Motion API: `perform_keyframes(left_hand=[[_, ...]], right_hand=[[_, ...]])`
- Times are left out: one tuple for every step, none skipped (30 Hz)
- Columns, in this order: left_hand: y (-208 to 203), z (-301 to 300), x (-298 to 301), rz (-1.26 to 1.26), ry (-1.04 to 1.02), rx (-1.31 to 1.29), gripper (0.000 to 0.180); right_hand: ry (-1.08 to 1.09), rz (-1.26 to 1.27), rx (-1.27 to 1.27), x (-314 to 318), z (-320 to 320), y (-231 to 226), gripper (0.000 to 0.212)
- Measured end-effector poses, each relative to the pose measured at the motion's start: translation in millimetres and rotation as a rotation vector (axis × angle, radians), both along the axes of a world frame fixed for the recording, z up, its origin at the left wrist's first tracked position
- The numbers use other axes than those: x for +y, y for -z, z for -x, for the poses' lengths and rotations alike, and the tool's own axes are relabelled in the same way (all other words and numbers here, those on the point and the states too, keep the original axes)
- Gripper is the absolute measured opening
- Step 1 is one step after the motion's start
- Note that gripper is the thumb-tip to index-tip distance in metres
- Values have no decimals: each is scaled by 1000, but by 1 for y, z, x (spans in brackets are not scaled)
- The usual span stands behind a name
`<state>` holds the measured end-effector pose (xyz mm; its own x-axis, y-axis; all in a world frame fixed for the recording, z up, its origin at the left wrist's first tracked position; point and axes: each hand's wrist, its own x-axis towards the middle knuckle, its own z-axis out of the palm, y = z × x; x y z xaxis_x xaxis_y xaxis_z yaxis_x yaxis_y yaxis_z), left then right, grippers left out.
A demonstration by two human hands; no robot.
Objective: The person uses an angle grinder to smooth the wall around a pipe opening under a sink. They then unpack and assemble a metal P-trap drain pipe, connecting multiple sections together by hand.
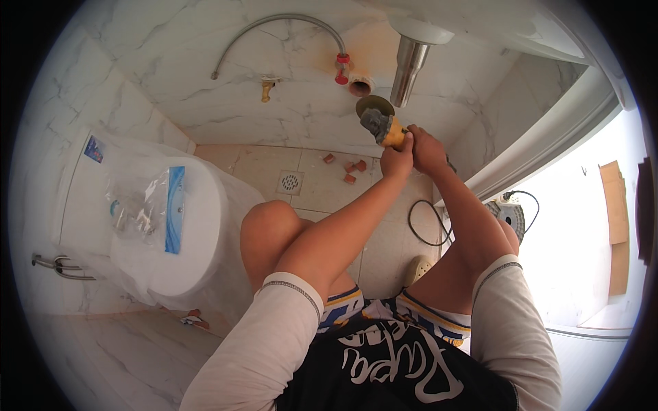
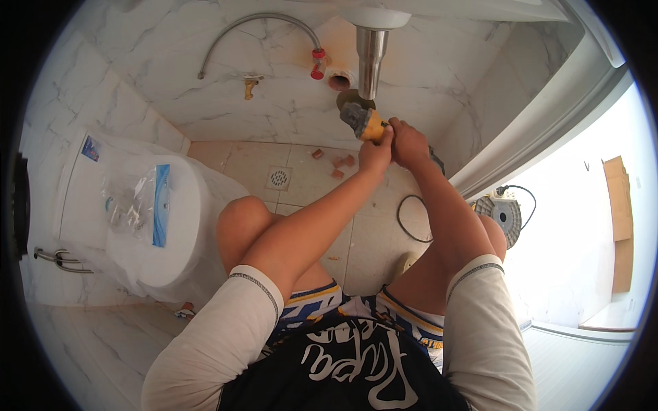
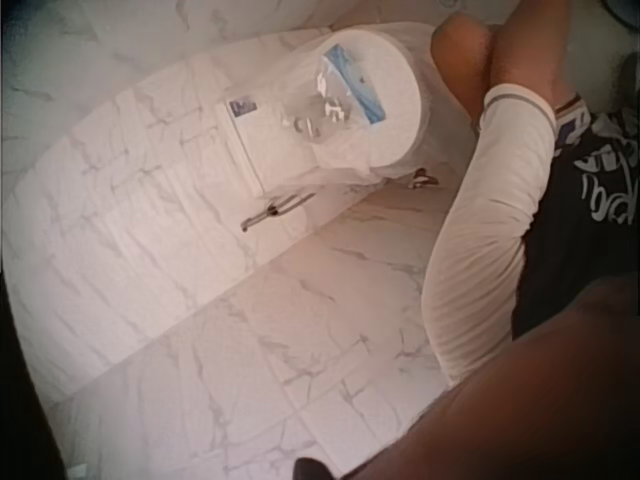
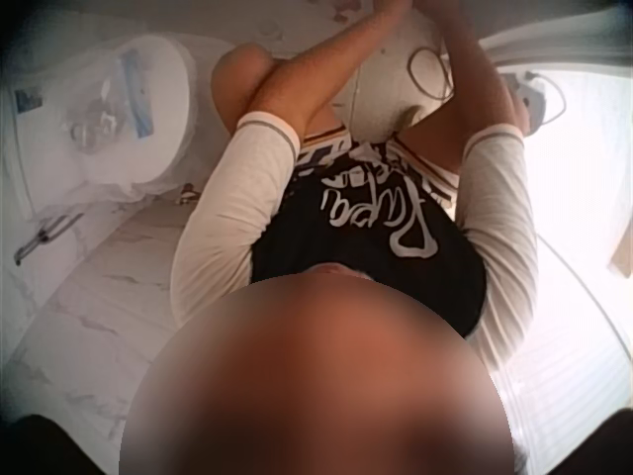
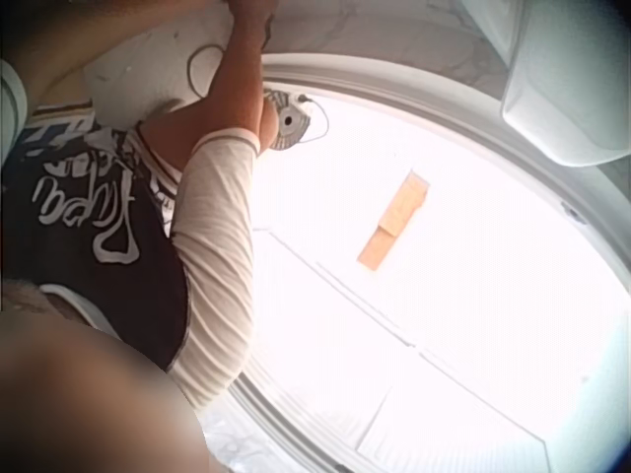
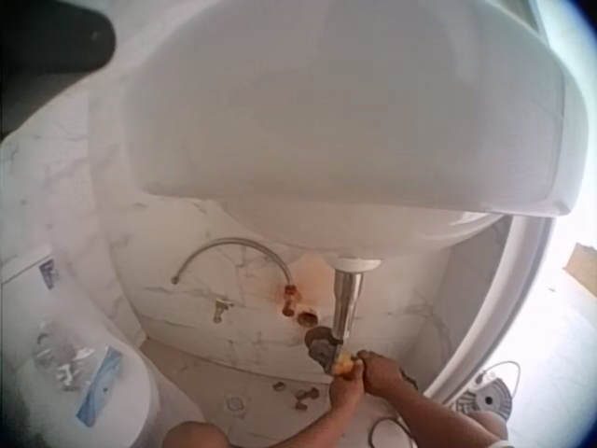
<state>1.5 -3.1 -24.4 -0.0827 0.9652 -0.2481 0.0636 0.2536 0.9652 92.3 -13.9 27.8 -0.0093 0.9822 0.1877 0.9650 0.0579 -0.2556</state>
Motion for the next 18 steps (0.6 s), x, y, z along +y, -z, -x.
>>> perform_keyframes(left_hand=[[-4,1,-1,-3,-4,-26,86],[-8,3,-2,-28,-30,4,86],[-12,4,-2,-39,-41,24,86],[-16,6,-1,-50,-57,40,86],[-19,8,-1,-44,-61,38,86],[-22,10,1,-40,-69,32,86],[-24,11,2,-32,-68,15,85],[-25,13,3,-36,-74,28,85],[-26,15,5,-37,-73,29,85],[-26,16,7,-35,-73,23,85],[-27,17,9,-48,-79,17,84],[-27,18,11,-59,-87,4,84],[-27,19,12,-51,-83,-12,84],[-28,20,14,-76,-98,-12,84],[-28,20,15,-81,-101,-13,83],[-29,21,16,-76,-95,-19,83],[-30,22,17,-87,-103,-50,80],[-31,22,18,-87,-102,-85,78]], right_hand=[[1,-2,-6,1,2,-2,24],[-1,-27,-6,2,3,-4,23],[-4,-42,-6,4,5,-6,22],[-4,-61,-3,5,7,-8,21],[-3,-65,-19,7,9,-10,20],[1,-72,-30,8,11,-11,20],[1,-76,-39,9,13,-13,19],[1,-87,-37,9,15,-14,19],[-4,-95,-32,10,17,-16,19],[-10,-103,-28,11,19,-17,19],[-3,-102,-31,12,20,-19,19],[4,-101,-35,13,22,-21,19],[11,-100,-38,14,24,-22,19],[24,-88,-43,15,26,-24,20],[37,-74,-48,17,27,-25,20],[49,-60,-53,17,28,-27,21],[46,-57,-52,18,29,-28,21],[42,-54,-51,18,30,-29,21]])
